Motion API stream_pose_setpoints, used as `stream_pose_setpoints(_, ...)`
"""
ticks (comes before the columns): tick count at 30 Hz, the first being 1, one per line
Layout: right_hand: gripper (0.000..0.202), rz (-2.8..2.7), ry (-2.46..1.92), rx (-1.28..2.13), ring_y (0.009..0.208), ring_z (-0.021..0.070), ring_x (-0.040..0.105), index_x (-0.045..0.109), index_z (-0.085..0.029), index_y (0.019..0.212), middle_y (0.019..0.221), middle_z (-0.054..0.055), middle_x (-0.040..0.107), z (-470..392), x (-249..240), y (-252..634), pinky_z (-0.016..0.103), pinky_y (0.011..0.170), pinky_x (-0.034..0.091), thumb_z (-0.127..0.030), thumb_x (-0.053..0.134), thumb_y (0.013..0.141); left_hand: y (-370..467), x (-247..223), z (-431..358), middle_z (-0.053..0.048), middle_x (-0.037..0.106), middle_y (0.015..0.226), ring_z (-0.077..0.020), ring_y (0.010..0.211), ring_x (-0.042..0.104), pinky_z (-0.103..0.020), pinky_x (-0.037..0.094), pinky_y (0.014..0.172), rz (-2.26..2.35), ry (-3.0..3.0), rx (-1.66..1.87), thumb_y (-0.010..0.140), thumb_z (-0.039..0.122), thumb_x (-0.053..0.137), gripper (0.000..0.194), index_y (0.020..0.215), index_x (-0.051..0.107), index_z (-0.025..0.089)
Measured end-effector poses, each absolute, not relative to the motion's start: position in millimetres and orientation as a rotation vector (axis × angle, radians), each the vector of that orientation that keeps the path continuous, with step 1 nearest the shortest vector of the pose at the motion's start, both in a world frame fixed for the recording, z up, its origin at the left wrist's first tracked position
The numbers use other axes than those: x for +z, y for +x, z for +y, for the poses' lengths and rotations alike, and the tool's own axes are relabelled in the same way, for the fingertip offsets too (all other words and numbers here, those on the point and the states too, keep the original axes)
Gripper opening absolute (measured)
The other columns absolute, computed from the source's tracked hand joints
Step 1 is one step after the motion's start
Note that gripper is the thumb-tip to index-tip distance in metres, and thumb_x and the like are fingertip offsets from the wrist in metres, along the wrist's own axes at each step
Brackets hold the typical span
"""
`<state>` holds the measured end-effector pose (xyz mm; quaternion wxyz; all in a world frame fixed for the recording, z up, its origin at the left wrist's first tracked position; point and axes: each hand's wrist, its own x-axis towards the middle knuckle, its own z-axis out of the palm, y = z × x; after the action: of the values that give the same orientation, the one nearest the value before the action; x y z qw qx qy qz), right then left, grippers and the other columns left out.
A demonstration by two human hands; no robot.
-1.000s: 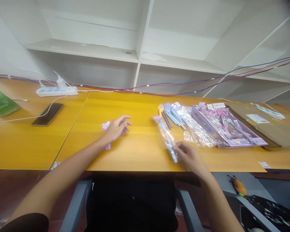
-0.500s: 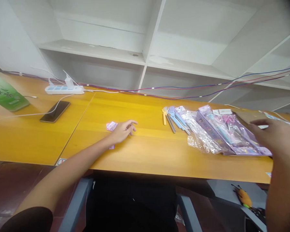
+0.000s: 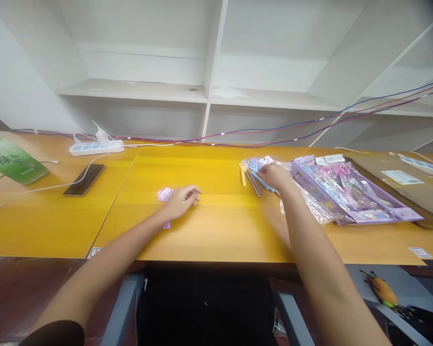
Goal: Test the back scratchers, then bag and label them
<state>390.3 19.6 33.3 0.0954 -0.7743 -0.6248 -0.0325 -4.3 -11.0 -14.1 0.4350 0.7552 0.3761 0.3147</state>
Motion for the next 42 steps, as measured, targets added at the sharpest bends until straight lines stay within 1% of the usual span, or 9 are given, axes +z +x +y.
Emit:
stream_pose_setpoints(3, 0.040, -1.774, -2.376, -0.115, 0.102, 0.0274, 0.070, 0.076, -0.014, 0.120, 0.128, 0.019, 0.070, 25.5, 5.7, 377.8, 0.035, 0.085, 0.049, -0.043, 0.052, 0.106, -4.1, -13.4, -12.1, -0.005, 0.077, 0.097, -0.0151, 0.076, 0.072, -0.030, 0.055, 0.075, 0.941, 1.884, 0.772, 0.100, 0.027, 0.051, 0.023, 0.113, 0.069, 0.019)
stream_pose_setpoints(5, 0.046, -1.742, -2.401, -0.140, 0.106, 0.0308, 0.070, 0.073, -0.014, 0.128, 0.135, 0.022, 0.065, 24.0, -5.3, 376.8, 0.038, 0.088, 0.051, -0.048, 0.048, 0.108, -3.6, -13.2, -12.7, -0.005, 0.077, 0.096, -0.0148, 0.075, 0.071, -0.030, 0.055, 0.075, 0.940, 1.904, 0.770, 0.100, 0.027, 0.052, 0.022, 0.112, 0.069, 0.019)
stream_pose_setpoints(7, 0.047, -1.764, -2.413, -0.150, 0.107, 0.0326, 0.070, 0.071, -0.015, 0.131, 0.137, 0.023, 0.063, 21.1, -11.2, 380.8, 0.041, 0.090, 0.052, -0.050, 0.051, 0.106, -2.8, -13.3, -13.2, -0.004, 0.077, 0.095, -0.0143, 0.074, 0.071, -0.029, 0.055, 0.075, 0.943, 1.917, 0.771, 0.100, 0.026, 0.053, 0.021, 0.111, 0.069, 0.019)
stream_pose_setpoints(12, 0.046, -1.761, -2.413, -0.107, 0.105, 0.0327, 0.069, 0.073, -0.015, 0.124, 0.129, 0.021, 0.067, 15.1, -17.2, 393.7, 0.043, 0.092, 0.053, -0.053, 0.055, 0.104, -1.4, -13.7, -14.3, -0.004, 0.076, 0.093, -0.0131, 0.071, 0.071, -0.028, 0.055, 0.073, 0.932, 1.932, 0.733, 0.100, 0.024, 0.052, 0.020, 0.111, 0.069, 0.019)
stream_pose_setpoints(19, 0.040, -1.707, -2.418, -0.107, 0.108, 0.0316, 0.069, 0.073, -0.013, 0.123, 0.128, 0.022, 0.069, 12.0, -19.1, 392.7, 0.041, 0.092, 0.052, -0.041, 0.049, 0.106, -3.8, -11.6, -12.6, -0.004, 0.076, 0.094, -0.0142, 0.073, 0.072, -0.030, 0.056, 0.074, 0.942, 1.949, 0.734, 0.101, 0.025, 0.051, 0.021, 0.112, 0.068, 0.019)
stream_pose_setpoints(24, 0.045, -1.685, -2.493, -0.082, 0.108, 0.0337, 0.071, 0.074, -0.010, 0.122, 0.124, 0.024, 0.071, 11.5, -16.0, 387.9, 0.041, 0.090, 0.053, -0.046, 0.051, 0.105, -5.5, -14.0, -10.6, -0.003, 0.076, 0.095, -0.0137, 0.073, 0.072, -0.030, 0.055, 0.075, 0.939, 1.976, 0.717, 0.101, 0.024, 0.051, 0.021, 0.113, 0.068, 0.020)
stream_pose_setpoints(29, 0.053, -1.710, -2.568, -0.069, 0.111, 0.0366, 0.073, 0.072, -0.007, 0.130, 0.124, 0.028, 0.072, 11.8, -15.2, 382.8, 0.043, 0.092, 0.055, -0.051, 0.057, 0.103, -5.6, -18.0, -10.6, -0.002, 0.076, 0.093, -0.0132, 0.073, 0.072, -0.029, 0.054, 0.075, 0.922, 2.024, 0.698, 0.102, 0.023, 0.051, 0.021, 0.114, 0.068, 0.021)
stream_pose_setpoints(36, 0.050, -1.670, -2.651, -0.001, 0.112, 0.0379, 0.074, 0.075, -0.009, 0.126, 0.121, 0.026, 0.075, 13.0, -13.5, 374.5, 0.043, 0.092, 0.057, -0.048, 0.062, 0.098, -4.5, -12.9, -14.2, -0.001, 0.075, 0.093, -0.0132, 0.074, 0.071, -0.029, 0.054, 0.075, 0.910, 2.044, 0.681, 0.102, 0.023, 0.050, 0.021, 0.113, 0.068, 0.021)
stream_pose_setpoints(42, 0.043, -1.691, -2.729, 0.088, 0.115, 0.0392, 0.074, 0.078, -0.008, 0.119, 0.118, 0.027, 0.077, 14.2, -8.7, 367.7, 0.046, 0.095, 0.056, -0.039, 0.057, 0.099, -5.7, -12.0, -13.6, -0.001, 0.076, 0.093, -0.0136, 0.075, 0.071, -0.029, 0.053, 0.076, 0.917, 2.078, 0.663, 0.102, 0.022, 0.050, 0.022, 0.113, 0.068, 0.021)
